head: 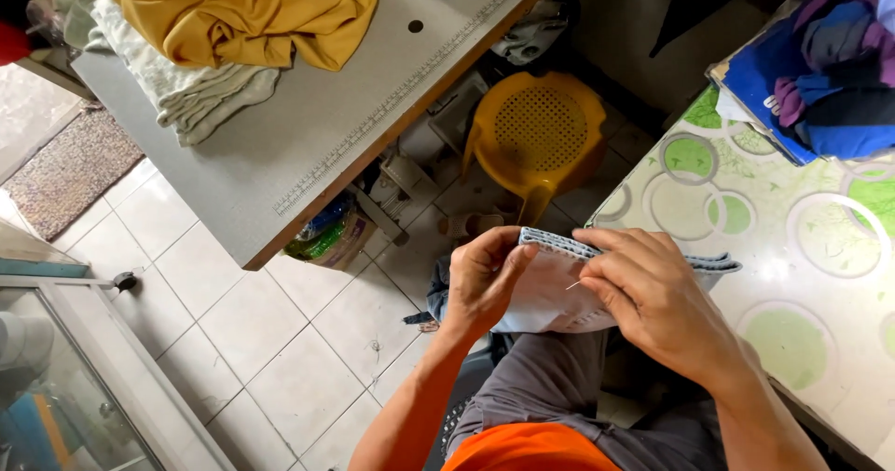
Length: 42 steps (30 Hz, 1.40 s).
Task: Measuring and marking denim fabric with a ruler and chalk
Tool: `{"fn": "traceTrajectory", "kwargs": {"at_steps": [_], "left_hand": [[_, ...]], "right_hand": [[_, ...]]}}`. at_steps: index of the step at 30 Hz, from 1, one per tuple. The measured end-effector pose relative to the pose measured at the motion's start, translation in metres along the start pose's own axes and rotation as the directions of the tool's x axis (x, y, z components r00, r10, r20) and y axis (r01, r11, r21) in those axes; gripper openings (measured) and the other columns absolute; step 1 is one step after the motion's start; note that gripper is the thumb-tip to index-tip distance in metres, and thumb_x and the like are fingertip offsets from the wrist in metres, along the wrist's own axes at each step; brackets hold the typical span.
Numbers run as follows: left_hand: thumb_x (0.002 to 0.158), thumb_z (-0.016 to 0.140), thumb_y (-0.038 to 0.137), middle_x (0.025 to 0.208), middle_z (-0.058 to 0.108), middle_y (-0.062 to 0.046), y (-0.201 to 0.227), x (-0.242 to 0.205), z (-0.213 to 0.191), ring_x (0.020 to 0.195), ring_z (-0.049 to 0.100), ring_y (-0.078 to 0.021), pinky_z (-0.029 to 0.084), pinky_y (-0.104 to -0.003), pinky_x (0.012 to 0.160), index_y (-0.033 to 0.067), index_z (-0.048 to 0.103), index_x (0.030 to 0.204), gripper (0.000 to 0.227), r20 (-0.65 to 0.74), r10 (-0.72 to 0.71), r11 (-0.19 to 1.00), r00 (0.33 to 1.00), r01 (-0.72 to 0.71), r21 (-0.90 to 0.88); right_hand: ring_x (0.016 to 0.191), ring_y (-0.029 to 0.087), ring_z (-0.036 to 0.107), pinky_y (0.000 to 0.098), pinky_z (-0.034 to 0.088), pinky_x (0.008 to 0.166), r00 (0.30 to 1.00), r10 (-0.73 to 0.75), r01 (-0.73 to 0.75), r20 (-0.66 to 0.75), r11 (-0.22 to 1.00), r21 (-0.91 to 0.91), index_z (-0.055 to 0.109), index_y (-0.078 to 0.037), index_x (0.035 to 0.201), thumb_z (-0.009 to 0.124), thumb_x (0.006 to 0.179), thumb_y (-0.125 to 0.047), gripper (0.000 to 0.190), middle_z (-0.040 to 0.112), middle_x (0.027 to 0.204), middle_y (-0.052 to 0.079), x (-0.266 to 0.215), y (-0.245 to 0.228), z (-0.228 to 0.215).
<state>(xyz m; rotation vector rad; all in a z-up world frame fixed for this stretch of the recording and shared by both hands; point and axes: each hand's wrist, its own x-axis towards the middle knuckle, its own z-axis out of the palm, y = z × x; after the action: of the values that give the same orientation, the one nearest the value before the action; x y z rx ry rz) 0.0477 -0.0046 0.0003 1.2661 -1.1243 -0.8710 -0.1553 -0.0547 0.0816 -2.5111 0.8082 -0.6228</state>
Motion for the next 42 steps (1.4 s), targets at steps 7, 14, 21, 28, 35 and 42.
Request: {"fn": "traceTrajectory", "kwargs": {"at_steps": [7,14,21,28,35,42], "left_hand": [[0.097,0.073,0.012,0.07,0.071,-0.012,0.002,0.004,0.004,0.071,0.058,-0.008,0.055,-0.028,0.06,-0.0025,0.077,0.103,0.016,-0.075,0.042,0.99,0.996,-0.051,-0.132],[0.097,0.073,0.014,0.073,0.074,-0.012,0.002,0.002,0.006,0.074,0.06,-0.0083,0.055,-0.029,0.063,-0.0003,0.078,0.102,0.016,-0.116,0.04,0.989,0.992,-0.056,-0.135],[0.097,0.073,0.014,0.067,0.07,-0.008,-0.006,0.005,0.013,0.07,0.056,-0.0071,0.05,-0.027,0.06,0.0021,0.078,0.097,0.013,-0.17,0.045,0.989,0.984,-0.068,-0.13],[0.096,0.072,0.012,0.059,0.061,-0.004,-0.003,0.003,0.016,0.063,0.05,-0.0057,0.043,-0.023,0.053,0.0015,0.077,0.091,0.013,-0.211,0.057,0.988,0.976,-0.085,-0.127],[0.096,0.068,0.01,0.078,0.068,0.001,-0.011,0.0,0.022,0.071,0.056,-0.0062,0.048,-0.027,0.063,0.0057,0.072,0.093,0.007,-0.268,0.167,0.986,0.949,-0.164,0.036],[0.096,0.071,0.021,0.06,0.05,-0.003,-0.019,0.007,0.04,0.054,0.047,-0.0197,0.038,-0.04,0.055,0.0128,0.048,0.068,0.037,-0.322,0.295,0.917,0.9,-0.171,0.361]], "right_hand": [[0.104,0.033,0.072,0.0428,0.053,0.087,0.942,-0.229,0.183,-0.245,0.963,-0.198,0.067,-0.008,0.091,0.072,0.093,-0.014,0.008,0.073,0.118,0.012,0.008,0.0,0.029],[0.112,0.035,0.069,0.0468,0.049,0.096,0.884,-0.19,0.112,-0.426,0.973,-0.201,0.069,-0.005,0.094,0.07,0.098,-0.011,0.007,0.072,0.123,0.012,-0.001,-0.009,0.031],[0.076,0.03,0.06,0.0395,0.047,0.077,0.775,-0.161,-0.026,-0.611,0.958,-0.285,0.069,-0.004,0.094,0.072,0.099,-0.01,0.008,0.058,0.086,0.008,-0.003,-0.005,0.065],[0.075,0.024,0.058,0.0355,0.04,0.072,0.781,-0.191,-0.07,-0.595,0.919,-0.387,0.069,-0.008,0.091,0.071,0.1,-0.014,0.011,0.056,0.083,0.004,0.007,-0.005,0.07],[0.082,0.033,0.056,0.0459,0.038,0.076,0.85,-0.162,-0.13,-0.501,0.857,-0.499,0.064,-0.013,0.09,0.063,0.103,-0.016,0.013,0.061,0.088,0.008,0.006,-0.005,0.072],[0.075,0.031,0.056,0.0442,0.039,0.074,0.785,-0.235,-0.263,-0.574,0.711,-0.652,0.06,-0.017,0.08,0.056,0.107,-0.022,0.028,0.056,0.076,0.004,0.016,0.025,0.099]]}}
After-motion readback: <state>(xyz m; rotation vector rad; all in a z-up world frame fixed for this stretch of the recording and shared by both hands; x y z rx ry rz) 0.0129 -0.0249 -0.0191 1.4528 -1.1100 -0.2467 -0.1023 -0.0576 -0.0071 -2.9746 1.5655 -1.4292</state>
